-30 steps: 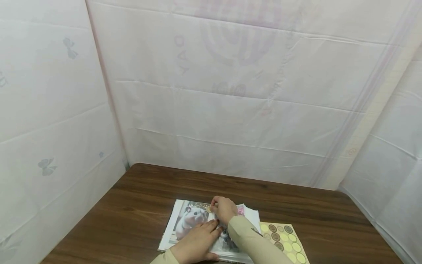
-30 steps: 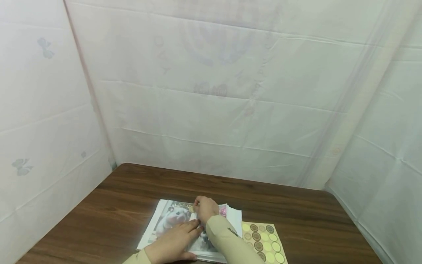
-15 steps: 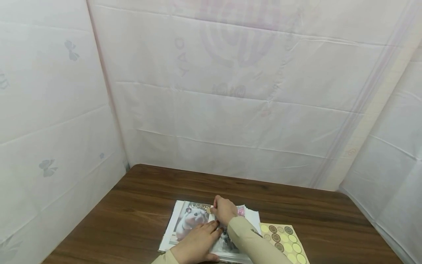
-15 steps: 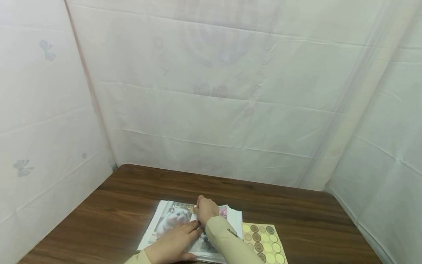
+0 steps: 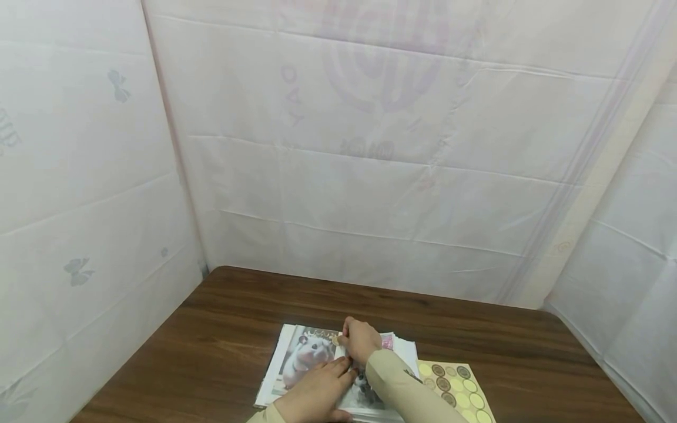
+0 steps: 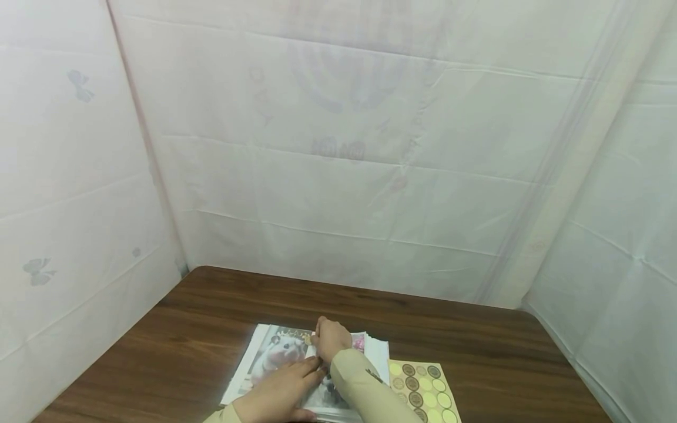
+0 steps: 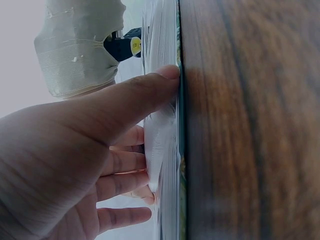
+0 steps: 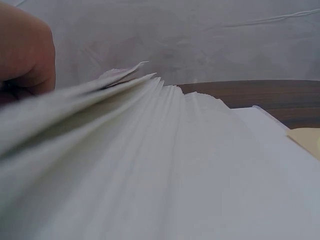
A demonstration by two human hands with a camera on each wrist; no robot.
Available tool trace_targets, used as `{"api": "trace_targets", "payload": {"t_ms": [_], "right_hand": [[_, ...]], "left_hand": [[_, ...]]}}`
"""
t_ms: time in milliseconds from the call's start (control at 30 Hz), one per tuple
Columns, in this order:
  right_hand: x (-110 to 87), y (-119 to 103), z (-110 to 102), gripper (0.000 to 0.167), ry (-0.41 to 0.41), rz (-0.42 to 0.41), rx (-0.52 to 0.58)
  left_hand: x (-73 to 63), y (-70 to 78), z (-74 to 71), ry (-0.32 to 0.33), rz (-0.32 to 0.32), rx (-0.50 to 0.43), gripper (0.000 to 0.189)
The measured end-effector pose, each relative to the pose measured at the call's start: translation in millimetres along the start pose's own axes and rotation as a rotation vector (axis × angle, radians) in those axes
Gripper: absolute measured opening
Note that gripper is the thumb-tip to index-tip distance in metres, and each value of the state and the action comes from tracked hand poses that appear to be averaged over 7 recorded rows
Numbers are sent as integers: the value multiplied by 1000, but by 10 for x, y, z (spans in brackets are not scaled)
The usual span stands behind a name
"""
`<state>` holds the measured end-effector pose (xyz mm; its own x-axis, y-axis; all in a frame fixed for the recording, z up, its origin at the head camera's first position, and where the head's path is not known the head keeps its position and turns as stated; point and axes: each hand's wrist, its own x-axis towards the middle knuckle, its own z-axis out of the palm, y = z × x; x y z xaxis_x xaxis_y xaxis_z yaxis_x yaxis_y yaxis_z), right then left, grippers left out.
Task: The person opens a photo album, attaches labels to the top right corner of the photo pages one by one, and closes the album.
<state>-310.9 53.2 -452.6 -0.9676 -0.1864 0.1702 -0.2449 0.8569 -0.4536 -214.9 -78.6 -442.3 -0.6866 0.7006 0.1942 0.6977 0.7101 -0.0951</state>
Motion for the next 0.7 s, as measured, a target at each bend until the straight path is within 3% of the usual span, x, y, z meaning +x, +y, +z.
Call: {"api": "trace_targets", "payload": {"t_ms": [267,700], "right_hand": [[-2,12,-11,25,-3,-11,9],[-43,34,-182,17,-53,-75,175]], "left_hand": [[5,9,7,-10,-7,13,74],[3,11,27,20,15,18,70]]}}
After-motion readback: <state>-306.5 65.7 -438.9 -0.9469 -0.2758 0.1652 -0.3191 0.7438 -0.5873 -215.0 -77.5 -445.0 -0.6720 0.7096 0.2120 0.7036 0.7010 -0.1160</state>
